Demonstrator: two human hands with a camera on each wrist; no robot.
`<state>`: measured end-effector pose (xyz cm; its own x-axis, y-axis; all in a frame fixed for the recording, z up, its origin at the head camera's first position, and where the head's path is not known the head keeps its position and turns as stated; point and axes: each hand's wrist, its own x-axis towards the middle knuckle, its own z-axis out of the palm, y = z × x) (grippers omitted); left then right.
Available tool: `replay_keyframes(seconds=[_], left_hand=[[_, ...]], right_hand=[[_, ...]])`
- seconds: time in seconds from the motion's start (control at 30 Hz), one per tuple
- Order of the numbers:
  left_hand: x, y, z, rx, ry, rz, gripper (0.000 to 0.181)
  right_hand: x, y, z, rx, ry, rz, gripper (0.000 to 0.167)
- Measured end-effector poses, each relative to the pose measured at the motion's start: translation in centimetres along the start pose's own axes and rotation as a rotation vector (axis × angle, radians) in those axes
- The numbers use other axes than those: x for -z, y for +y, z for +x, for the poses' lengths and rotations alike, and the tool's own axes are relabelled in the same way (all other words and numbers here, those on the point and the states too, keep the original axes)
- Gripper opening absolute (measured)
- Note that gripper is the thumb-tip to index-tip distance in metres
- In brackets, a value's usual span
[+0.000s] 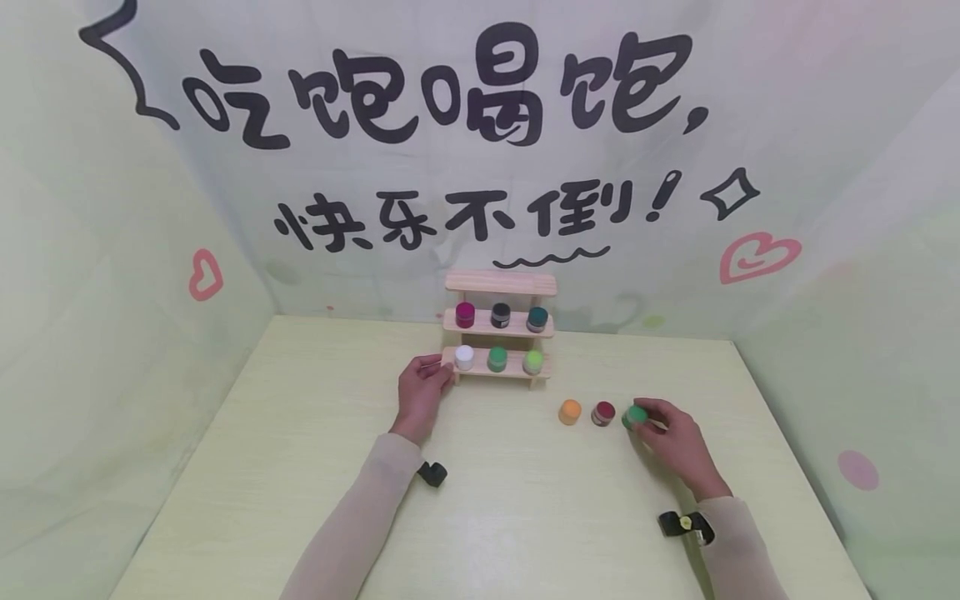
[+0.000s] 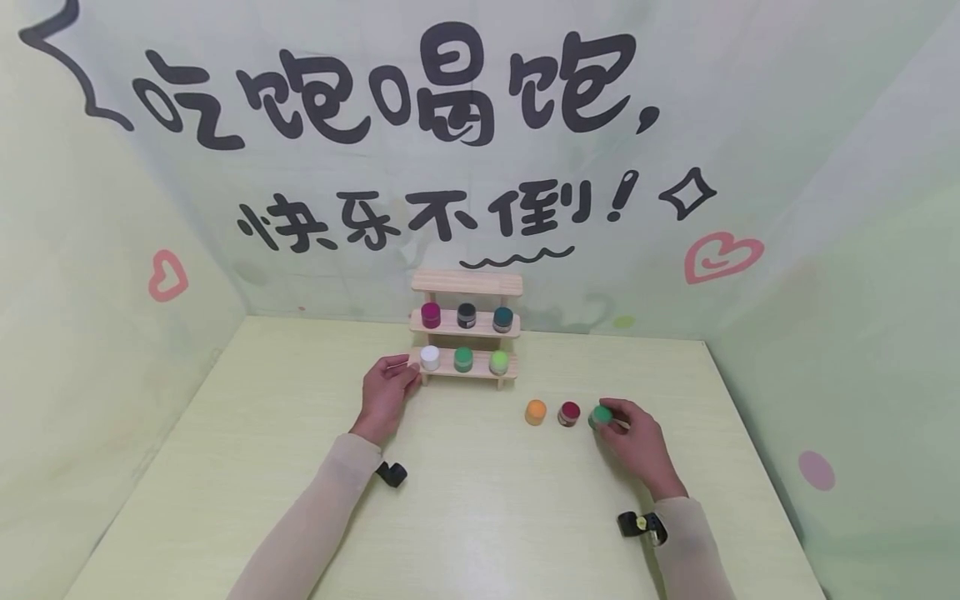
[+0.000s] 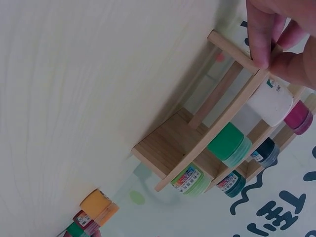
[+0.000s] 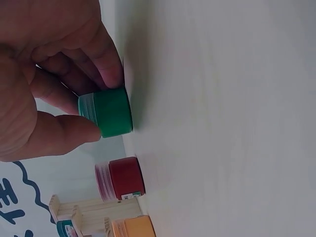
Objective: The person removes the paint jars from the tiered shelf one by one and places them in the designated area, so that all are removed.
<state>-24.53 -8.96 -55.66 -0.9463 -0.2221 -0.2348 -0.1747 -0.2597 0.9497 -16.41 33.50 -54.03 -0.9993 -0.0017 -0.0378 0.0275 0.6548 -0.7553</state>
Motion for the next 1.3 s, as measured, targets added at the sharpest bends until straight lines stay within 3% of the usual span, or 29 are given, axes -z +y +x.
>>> replay_keyframes(seconds=[0.37, 0.57, 0.8, 1.3], left_hand=[[0.0, 0.1, 0.0, 0.006, -0.005, -0.012, 0.032], [0.0, 0.1, 0.1, 0.011, -0.009, -0.003, 0.032], [-0.1, 0.4, -0.2, 0.008, -0.005, 0.012, 0.033], [0.0, 0.6, -0.1, 0.021, -0.011, -0.003, 0.034]], right_hand=[[1.2, -0.2, -0.1, -0.050, -0.009, 0.049, 0.062], [1.7, -0.4, 0.3, 0.002, 0.048, 0.073, 0.056], [2.1, -2.1, 1.5, 0.040, 0.075, 0.071, 0.054], [0.4, -5.5, 4.0, 0.130, 0.086, 0.192, 0.047]])
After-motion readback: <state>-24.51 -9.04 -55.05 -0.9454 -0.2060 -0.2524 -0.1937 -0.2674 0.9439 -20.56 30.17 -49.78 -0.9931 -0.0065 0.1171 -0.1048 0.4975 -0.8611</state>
